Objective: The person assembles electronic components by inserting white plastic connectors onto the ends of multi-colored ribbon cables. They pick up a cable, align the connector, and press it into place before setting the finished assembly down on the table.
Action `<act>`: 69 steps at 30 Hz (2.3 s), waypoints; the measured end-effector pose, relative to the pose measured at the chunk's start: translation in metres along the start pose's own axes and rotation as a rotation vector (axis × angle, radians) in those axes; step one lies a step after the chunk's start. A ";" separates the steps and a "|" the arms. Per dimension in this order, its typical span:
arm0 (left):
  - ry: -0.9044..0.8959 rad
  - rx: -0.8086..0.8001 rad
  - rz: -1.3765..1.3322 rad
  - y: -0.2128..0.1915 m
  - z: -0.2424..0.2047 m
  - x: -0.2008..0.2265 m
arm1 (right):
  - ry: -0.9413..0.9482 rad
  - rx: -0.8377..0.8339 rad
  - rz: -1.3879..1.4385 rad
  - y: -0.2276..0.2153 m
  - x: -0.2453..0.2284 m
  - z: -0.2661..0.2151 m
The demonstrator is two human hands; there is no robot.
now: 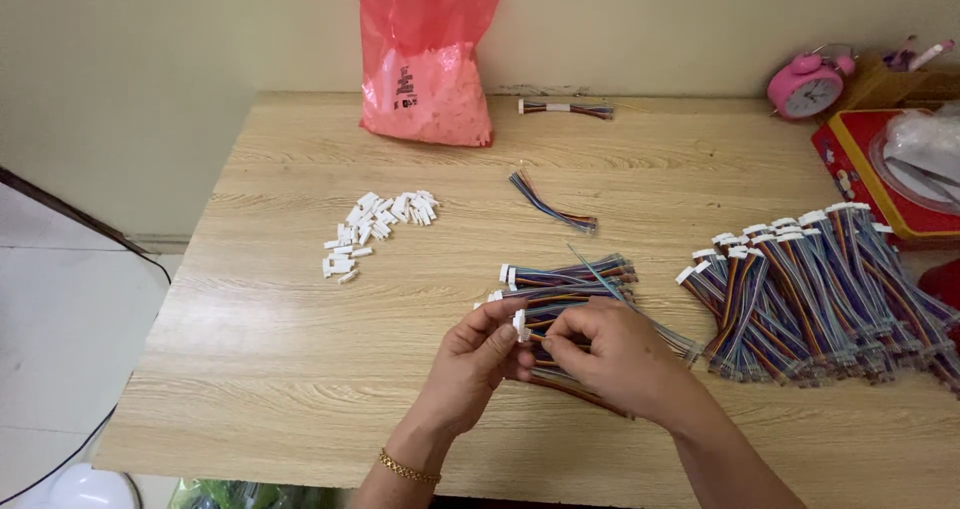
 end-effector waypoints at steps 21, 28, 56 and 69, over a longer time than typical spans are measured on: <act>0.023 0.010 0.016 0.001 -0.002 0.001 | -0.077 0.097 -0.155 -0.004 -0.017 -0.006; 0.044 0.011 0.060 -0.001 -0.003 -0.001 | -0.093 0.106 -0.187 0.000 -0.012 -0.005; 0.084 0.034 0.150 -0.002 -0.001 -0.005 | -0.039 0.057 -0.061 -0.005 -0.013 -0.004; 0.105 0.044 0.178 -0.002 0.001 -0.007 | 0.236 -0.123 0.069 -0.006 -0.009 -0.003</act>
Point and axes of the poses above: each hand's wrist, its own z-axis towards the middle knuckle, its own y-axis out of the palm, x = y × z, the point moved 3 cm from there along z, towards the middle knuckle, and after that the axes turned 9 degrees about -x, right-handed, at the moved point
